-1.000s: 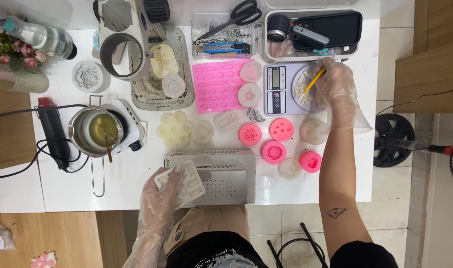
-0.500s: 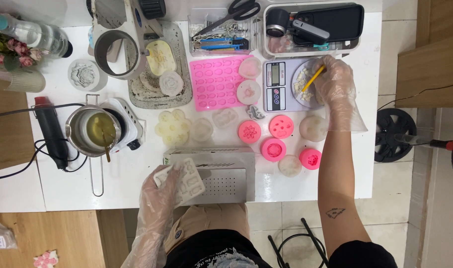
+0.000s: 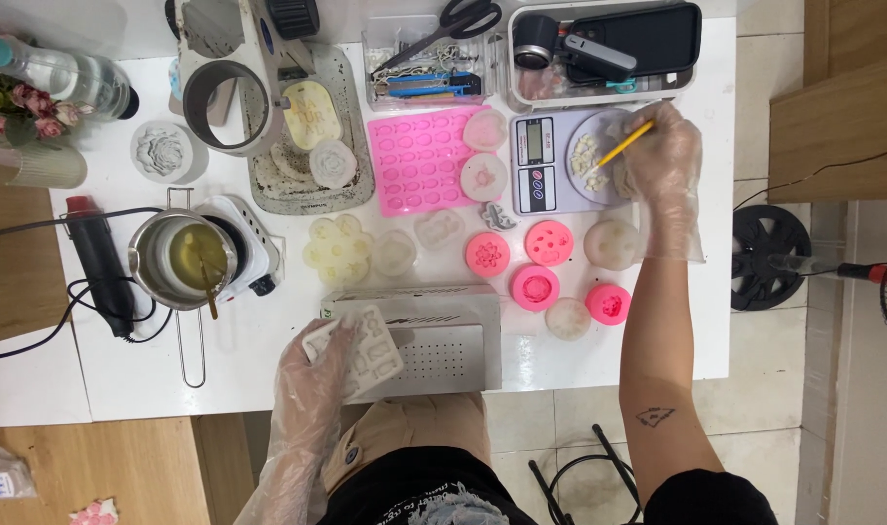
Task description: The recorder is preparing silicone molds, stirring melted wax in a pot, and using a heat gun to smooth out the wax in the molds.
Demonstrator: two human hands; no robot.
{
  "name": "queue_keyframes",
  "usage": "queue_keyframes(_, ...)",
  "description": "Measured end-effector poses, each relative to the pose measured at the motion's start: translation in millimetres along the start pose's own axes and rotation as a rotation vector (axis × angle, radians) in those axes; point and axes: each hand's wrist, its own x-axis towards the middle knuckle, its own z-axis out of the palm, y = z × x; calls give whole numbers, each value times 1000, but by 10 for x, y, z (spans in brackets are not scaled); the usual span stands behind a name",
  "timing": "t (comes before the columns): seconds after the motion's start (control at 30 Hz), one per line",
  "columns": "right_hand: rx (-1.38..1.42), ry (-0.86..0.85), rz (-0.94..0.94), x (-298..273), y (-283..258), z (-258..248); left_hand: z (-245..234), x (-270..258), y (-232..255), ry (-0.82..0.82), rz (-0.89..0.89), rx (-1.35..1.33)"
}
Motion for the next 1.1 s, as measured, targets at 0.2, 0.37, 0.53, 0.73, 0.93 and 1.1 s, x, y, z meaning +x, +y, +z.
queue_keyframes(0.2,304,297,-157,-261,603,118,32,76,-75,39,-120,-144)
queue_keyframes(0.37,709,398,12,-899,335,72,11,8,-162,109,-16,-172)
queue_keyframes(0.53,932,469,342,-1568,-490,-43,-80,136,-366,65,-66,-443)
queue_keyframes(0.73,921,464,250,-1971,-1271,-337,-216,405,-747,-54,22,-539)
queue_keyframes(0.93,1046,-34,340,-2459,-2836,-278,-226,695,-1132,-178,212,-391)
queue_keyframes(1.1,910,-481,297,-2989,-2615,628,-421,511,-1110,-301,220,-445)
